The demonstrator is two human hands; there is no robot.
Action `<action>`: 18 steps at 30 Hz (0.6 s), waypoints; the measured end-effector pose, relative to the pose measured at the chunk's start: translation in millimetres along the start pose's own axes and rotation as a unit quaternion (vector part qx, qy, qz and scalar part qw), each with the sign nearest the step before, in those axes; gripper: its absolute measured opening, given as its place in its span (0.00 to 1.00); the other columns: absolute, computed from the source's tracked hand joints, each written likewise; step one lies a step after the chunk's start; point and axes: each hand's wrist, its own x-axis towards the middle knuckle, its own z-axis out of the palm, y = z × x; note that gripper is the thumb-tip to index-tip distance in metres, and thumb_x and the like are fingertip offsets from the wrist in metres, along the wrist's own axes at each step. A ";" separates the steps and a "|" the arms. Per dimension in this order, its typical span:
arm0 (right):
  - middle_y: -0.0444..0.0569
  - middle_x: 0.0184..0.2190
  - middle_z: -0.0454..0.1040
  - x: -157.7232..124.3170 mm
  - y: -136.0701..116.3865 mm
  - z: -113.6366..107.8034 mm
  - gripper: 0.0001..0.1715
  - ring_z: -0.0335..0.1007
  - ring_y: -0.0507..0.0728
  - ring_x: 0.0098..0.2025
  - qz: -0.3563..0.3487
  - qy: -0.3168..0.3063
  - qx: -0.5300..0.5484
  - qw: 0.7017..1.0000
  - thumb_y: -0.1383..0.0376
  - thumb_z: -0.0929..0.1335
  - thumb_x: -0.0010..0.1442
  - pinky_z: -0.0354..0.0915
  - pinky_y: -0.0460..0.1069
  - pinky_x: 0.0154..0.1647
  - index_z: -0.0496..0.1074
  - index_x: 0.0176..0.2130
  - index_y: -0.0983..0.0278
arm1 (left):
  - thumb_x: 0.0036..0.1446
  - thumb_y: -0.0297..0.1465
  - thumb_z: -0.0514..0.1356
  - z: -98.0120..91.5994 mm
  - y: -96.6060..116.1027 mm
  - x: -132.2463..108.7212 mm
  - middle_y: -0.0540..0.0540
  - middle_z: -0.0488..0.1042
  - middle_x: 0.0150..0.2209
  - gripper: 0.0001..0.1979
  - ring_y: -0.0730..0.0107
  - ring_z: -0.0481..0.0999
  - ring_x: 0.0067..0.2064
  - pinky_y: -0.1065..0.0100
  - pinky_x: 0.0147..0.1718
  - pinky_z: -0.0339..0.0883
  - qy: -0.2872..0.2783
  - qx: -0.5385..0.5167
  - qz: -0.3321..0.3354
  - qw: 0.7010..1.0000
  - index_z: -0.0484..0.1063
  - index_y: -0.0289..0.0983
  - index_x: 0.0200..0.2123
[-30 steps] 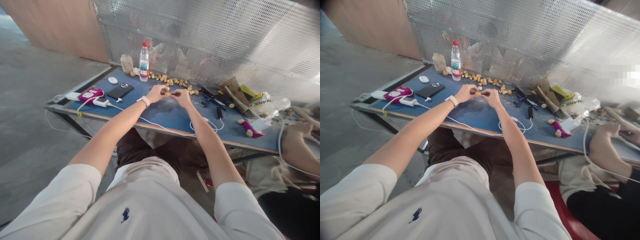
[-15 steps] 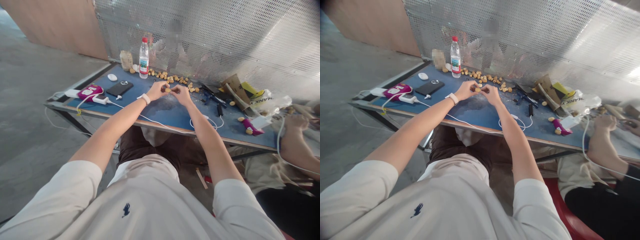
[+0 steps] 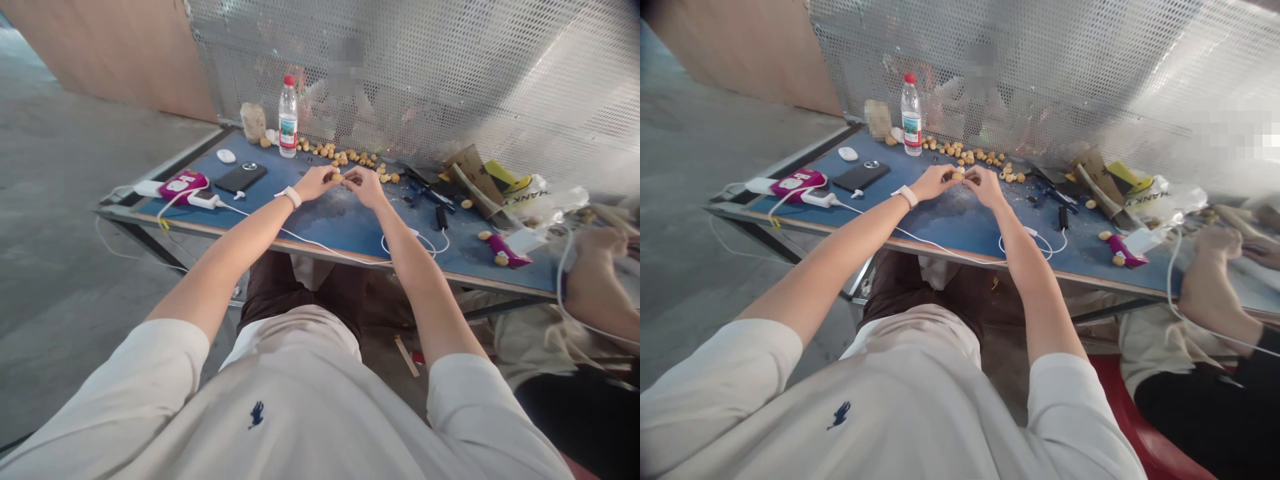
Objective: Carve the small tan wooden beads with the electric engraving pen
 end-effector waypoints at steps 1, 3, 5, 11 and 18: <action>0.52 0.38 0.89 -0.8 -0.8 -1.1 0.34 0.89 0.69 0.46 0.001 0.000 0.000 1.000 0.29 0.85 0.65 0.90 0.71 0.61 0.86 0.48 0.52 | 0.80 0.42 0.70 0.7 -1.2 0.2 0.36 0.91 0.48 0.18 0.56 0.88 0.49 0.58 0.58 0.80 0.000 0.000 -0.001 1.000 0.88 0.34 0.58; 0.53 0.38 0.89 -2.6 -2.5 -3.1 0.35 0.89 0.70 0.47 0.002 0.001 0.003 1.000 0.29 0.86 0.64 0.90 0.71 0.62 0.87 0.48 0.53 | 0.81 0.45 0.70 1.8 -3.3 0.3 0.37 0.91 0.48 0.19 0.56 0.87 0.49 0.59 0.58 0.80 0.000 -0.004 0.001 1.000 0.87 0.35 0.59; 0.54 0.39 0.89 -4.1 -4.1 -4.1 0.35 0.89 0.70 0.49 0.001 0.002 0.005 1.000 0.29 0.86 0.63 0.90 0.71 0.64 0.87 0.47 0.53 | 0.81 0.46 0.70 2.6 -4.5 0.0 0.38 0.91 0.47 0.20 0.57 0.87 0.49 0.59 0.58 0.80 -0.001 -0.009 0.002 1.000 0.87 0.35 0.59; 0.53 0.42 0.90 -6.3 -9.3 -4.2 0.32 0.90 0.70 0.50 -0.015 0.015 -0.008 1.000 0.32 0.87 0.62 0.89 0.70 0.63 0.85 0.44 0.53 | 0.75 0.39 0.72 5.1 -1.7 0.0 0.40 0.92 0.45 0.14 0.58 0.88 0.45 0.61 0.55 0.81 0.013 -0.013 0.000 1.000 0.88 0.37 0.56; 0.54 0.45 0.91 -7.0 -6.9 -5.0 0.37 0.90 0.69 0.50 -0.011 0.004 -0.030 0.999 0.29 0.87 0.61 0.89 0.69 0.64 0.86 0.49 0.52 | 0.71 0.33 0.76 2.2 -2.0 -0.3 0.40 0.92 0.47 0.14 0.54 0.89 0.50 0.57 0.61 0.81 0.017 -0.020 0.005 1.000 0.88 0.38 0.58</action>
